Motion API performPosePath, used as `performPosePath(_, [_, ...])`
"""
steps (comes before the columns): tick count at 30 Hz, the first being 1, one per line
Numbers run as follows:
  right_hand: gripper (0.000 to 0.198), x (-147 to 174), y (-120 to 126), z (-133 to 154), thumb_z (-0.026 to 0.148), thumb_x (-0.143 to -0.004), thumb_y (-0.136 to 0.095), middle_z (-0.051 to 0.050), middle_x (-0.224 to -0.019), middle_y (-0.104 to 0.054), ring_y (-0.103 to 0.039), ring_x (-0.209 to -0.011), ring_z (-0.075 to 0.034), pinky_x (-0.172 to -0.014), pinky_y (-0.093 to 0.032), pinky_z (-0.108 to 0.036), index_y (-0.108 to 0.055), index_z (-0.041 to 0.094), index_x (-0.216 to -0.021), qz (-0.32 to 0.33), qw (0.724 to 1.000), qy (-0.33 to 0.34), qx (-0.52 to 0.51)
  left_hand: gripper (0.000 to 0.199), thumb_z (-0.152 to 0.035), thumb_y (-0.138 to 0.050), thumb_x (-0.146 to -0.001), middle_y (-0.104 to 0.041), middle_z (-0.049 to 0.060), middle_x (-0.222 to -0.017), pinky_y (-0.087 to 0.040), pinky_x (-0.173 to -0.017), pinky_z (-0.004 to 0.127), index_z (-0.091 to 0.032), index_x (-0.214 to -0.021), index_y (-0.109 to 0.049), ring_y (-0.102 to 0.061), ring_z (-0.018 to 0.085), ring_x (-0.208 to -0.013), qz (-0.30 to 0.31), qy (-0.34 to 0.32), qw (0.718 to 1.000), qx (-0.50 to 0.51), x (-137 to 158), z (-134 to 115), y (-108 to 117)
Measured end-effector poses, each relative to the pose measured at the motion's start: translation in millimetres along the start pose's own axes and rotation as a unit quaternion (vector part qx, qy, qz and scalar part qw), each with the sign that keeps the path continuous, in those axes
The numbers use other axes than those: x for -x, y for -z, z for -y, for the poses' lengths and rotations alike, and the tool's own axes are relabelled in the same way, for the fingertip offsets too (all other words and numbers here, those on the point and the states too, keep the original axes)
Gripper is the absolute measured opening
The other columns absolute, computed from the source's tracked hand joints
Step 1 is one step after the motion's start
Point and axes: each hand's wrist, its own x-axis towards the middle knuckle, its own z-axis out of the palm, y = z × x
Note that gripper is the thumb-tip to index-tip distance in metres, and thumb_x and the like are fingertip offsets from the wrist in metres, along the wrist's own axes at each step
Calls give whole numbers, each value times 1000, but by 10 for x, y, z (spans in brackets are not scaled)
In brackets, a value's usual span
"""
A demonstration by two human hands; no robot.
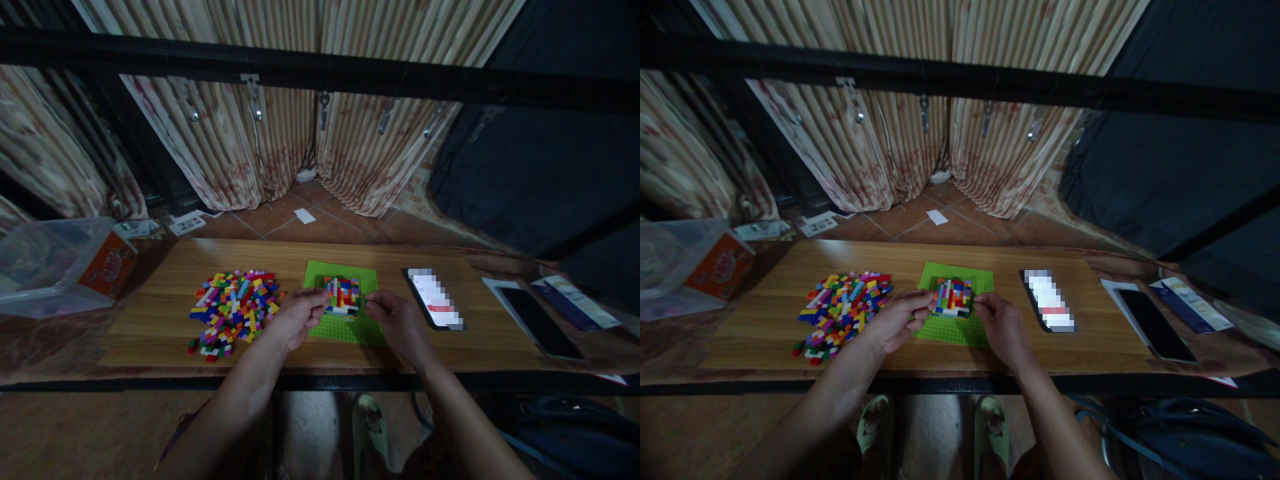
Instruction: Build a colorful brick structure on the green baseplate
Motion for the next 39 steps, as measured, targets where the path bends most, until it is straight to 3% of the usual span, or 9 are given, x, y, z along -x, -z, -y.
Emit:
performPosePath(5, [16, -1, -74, -7, 31, -77, -57, -3, -83, -71, -64, -80, -21, -73, -45, -32, -69, 21, -82, -1, 1000, 3, 6, 22, -21, -75, -64, -49, -2, -63, -9, -37, 15, -9, -71, -58, -29, -1, -44, 0, -1, 1000, -14, -14, 0, 10])
performPosePath(13, [16, -74, -168, -107, 34, -71, -65, -4, -84, -71, -64, -80, -21, -77, -46, -34, -72, 22, -78, -18, 999, 6, -33, 23, -21, -75, -63, -49, -2, -61, -8, -38, 16, -9, -68, -57, -29, 0, -44, 2, -3, 1000, -12, -9, -9, 10])
performPosePath(25, [18, -118, -213, -136, 34, -60, -74, -3, -70, -71, -63, -64, -18, -65, -48, -31, -71, 19, -70, -26, 987, -76, -143, 25, -22, -78, -60, -47, -4, -59, -8, -40, 17, -10, -70, -58, -29, 0, -44, -10, 0, 1000, -17, 13, -9, 3])
performPosePath(34, [18, -150, -228, -74, 33, -62, -70, -3, -64, -69, -60, -55, -16, -57, -47, -29, -72, 18, -72, -30, 989, -90, -113, 30, -27, -80, -57, -49, -3, -61, -9, -39, 17, -11, -70, -59, -30, 0, -44, -2, 6, 999, -39, 4, 38, -15])
performPosePath(39, [18, -138, -253, -80, 35, -66, -68, -2, -65, -69, -61, -58, -16, -59, -47, -28, -72, 19, -72, -31, 992, -56, -108, 31, -27, -80, -56, -53, -2, -64, -11, -40, 17, -11, -75, -62, -33, 0, -46, -17, 10, 999, -42, 5, 58, -9])
